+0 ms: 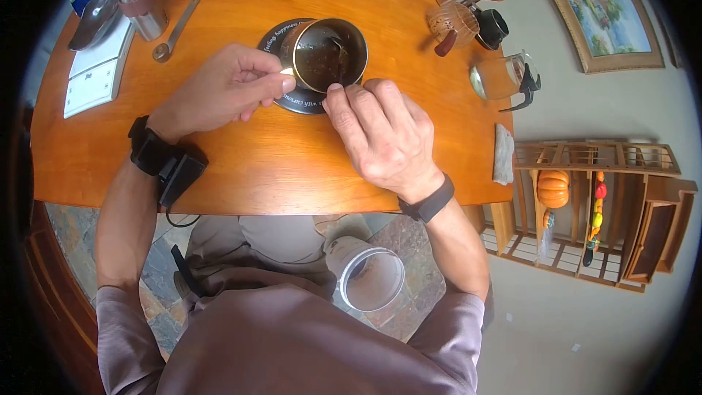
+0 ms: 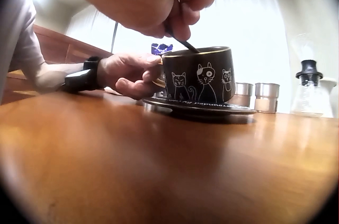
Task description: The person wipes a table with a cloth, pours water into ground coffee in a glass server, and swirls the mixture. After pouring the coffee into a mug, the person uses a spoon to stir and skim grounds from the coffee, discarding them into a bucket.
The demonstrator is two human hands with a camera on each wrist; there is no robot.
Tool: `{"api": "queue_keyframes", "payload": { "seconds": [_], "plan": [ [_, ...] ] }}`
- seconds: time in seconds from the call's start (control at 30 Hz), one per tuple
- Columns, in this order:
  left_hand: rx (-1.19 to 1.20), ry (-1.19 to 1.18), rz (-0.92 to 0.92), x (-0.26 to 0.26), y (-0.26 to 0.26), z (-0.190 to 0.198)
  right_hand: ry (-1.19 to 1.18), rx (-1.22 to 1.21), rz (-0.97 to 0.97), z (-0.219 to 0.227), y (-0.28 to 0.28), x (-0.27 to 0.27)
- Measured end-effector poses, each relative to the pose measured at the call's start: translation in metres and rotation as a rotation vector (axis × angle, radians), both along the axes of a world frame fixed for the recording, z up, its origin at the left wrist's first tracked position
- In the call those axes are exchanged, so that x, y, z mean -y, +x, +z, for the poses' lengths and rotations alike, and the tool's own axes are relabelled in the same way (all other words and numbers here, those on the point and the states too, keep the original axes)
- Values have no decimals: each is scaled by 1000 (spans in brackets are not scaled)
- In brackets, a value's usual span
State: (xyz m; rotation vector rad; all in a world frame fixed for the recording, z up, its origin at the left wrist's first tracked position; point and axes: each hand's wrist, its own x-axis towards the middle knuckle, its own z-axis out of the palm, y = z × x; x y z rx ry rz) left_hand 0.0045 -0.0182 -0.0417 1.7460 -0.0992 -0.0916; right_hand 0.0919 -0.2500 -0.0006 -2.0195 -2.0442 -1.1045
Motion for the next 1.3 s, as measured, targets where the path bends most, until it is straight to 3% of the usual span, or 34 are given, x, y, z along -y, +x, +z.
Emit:
{"api": "queue_keyframes", "payload": {
  "seconds": [0.47, 1.07, 1.3],
  "plan": [
    [3, 31, 17, 1, -3, 4, 36, 25, 26, 10, 6, 10],
    [29, 81, 19, 3, -2, 4, 341, -322, -42, -5, 3, 26],
    [-61, -13, 90, 8, -5, 6, 396, -403, -82, -5, -9, 29]
  ]
}}
